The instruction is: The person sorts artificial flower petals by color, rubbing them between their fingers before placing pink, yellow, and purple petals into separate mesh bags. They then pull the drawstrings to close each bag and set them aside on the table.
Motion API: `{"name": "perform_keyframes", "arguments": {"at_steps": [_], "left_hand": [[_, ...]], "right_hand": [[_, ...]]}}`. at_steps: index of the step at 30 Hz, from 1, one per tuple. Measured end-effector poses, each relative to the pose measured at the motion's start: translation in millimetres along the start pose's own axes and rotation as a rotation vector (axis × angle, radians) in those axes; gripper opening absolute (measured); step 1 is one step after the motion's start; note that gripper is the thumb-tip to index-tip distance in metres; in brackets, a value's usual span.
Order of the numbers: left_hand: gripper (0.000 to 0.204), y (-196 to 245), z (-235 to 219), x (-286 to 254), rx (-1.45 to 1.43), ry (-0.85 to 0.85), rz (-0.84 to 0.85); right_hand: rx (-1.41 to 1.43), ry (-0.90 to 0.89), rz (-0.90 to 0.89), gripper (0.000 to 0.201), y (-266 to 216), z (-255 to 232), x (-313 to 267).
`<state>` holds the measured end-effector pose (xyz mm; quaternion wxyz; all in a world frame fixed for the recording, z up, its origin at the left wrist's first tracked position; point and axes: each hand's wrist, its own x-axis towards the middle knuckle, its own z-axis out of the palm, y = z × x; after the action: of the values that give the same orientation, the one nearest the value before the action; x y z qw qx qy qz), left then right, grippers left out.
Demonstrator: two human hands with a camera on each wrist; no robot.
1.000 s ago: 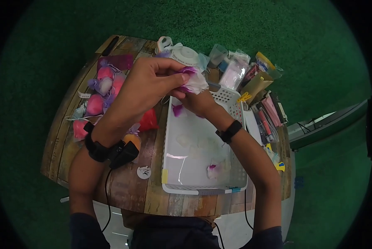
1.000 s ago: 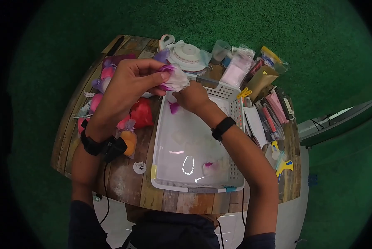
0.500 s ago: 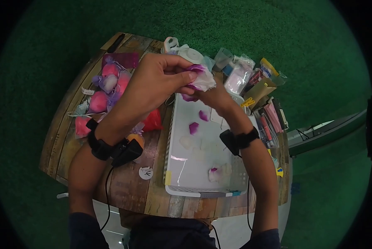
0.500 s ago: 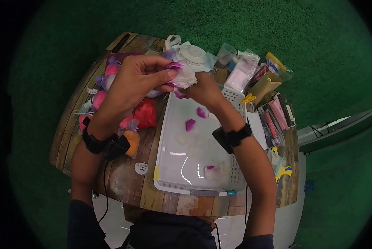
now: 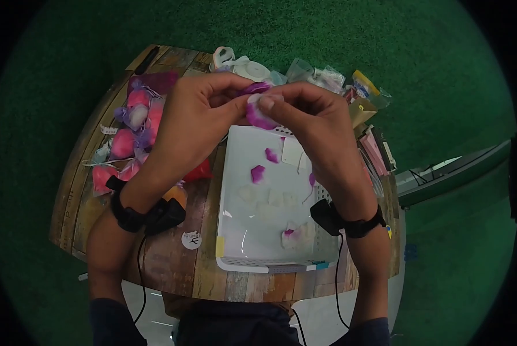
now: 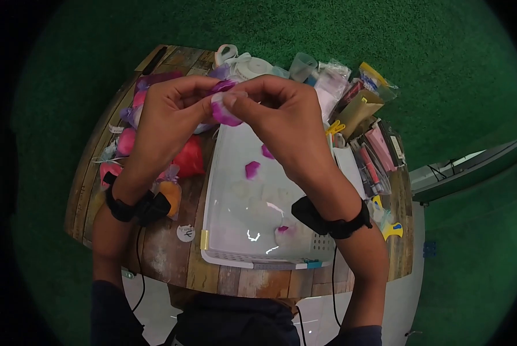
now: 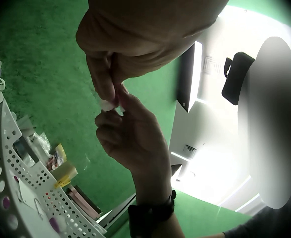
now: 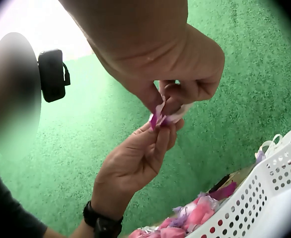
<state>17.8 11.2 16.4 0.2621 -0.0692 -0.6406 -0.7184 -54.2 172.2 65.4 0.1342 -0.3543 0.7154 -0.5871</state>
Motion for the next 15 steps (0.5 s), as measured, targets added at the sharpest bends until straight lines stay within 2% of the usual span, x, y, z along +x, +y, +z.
{"name": "perform_keyframes", "arguments": {"at_steps": [6,8,15], "left_hand": [[0.019,3.2,7.7,-3.5,-0.043,0.024,0.027],[0.020,2.9,10.4,-4.4,-0.038,0.023,0.024],[0.027,-4.9,23.3,-11.1,-0.104,-0.010,0.037]], "right_hand": [[0.115,0.149,-0.020,0.016,11.1,4.1,1.7],[0.223,0.268,-0.034,0.017,12.2,8.1,1.4],[0.397,0.336,-0.084,0.017,22.3,20.3,-1.1]]}}
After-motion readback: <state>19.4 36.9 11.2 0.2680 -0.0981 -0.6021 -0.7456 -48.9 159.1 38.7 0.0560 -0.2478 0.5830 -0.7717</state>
